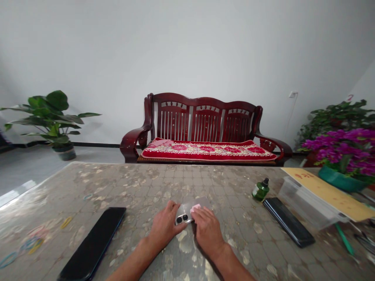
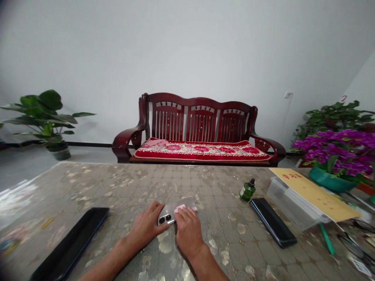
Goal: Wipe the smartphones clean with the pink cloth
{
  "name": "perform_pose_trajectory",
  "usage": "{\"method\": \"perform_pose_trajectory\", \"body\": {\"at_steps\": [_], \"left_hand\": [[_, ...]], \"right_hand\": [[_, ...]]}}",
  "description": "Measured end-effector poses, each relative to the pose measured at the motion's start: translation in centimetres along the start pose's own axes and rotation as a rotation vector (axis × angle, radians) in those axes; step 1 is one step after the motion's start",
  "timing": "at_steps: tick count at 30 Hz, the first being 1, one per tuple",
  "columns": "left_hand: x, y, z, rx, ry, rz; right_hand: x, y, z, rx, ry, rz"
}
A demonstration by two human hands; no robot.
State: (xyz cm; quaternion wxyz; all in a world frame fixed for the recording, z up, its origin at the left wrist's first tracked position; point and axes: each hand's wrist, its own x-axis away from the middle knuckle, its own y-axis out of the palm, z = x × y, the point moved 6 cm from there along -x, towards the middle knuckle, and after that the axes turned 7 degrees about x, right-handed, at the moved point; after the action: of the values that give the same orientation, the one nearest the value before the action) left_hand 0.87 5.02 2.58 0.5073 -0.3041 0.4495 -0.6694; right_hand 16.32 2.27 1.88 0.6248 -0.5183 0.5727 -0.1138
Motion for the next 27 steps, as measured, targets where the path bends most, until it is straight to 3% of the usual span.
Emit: {"method": "perform_pose_trajectory", "body": {"at_steps": [4,13,18,23,27], "left_hand": [[0.2,-0.5,0.7,-0.063,0.039,-0.002],[0.2,-0.2,1.2,-0.159,0.078,-0.035],[0.1,0.5,1.5,-0.234,0.067,-0.049],[0.0,0.7,1.8,-0.292,0.061,-0.046],[-0.1,0.5,2.3,-0.337,0.078,-0.082]], "right_hand": [[-0.2,0.2,-1.0,-0.041,-0.063,-0.025],[-1.2,-1.1,4.3,0.102,0.166,-0.073],[-0.7,-0.7,2.8,0.164,0.195,-0.128],[-0.6,-0.8,0.4,0.114,0.134,-0.136],[-1.3,-1.7,1.2,0.043,0.144,-0.095]]}}
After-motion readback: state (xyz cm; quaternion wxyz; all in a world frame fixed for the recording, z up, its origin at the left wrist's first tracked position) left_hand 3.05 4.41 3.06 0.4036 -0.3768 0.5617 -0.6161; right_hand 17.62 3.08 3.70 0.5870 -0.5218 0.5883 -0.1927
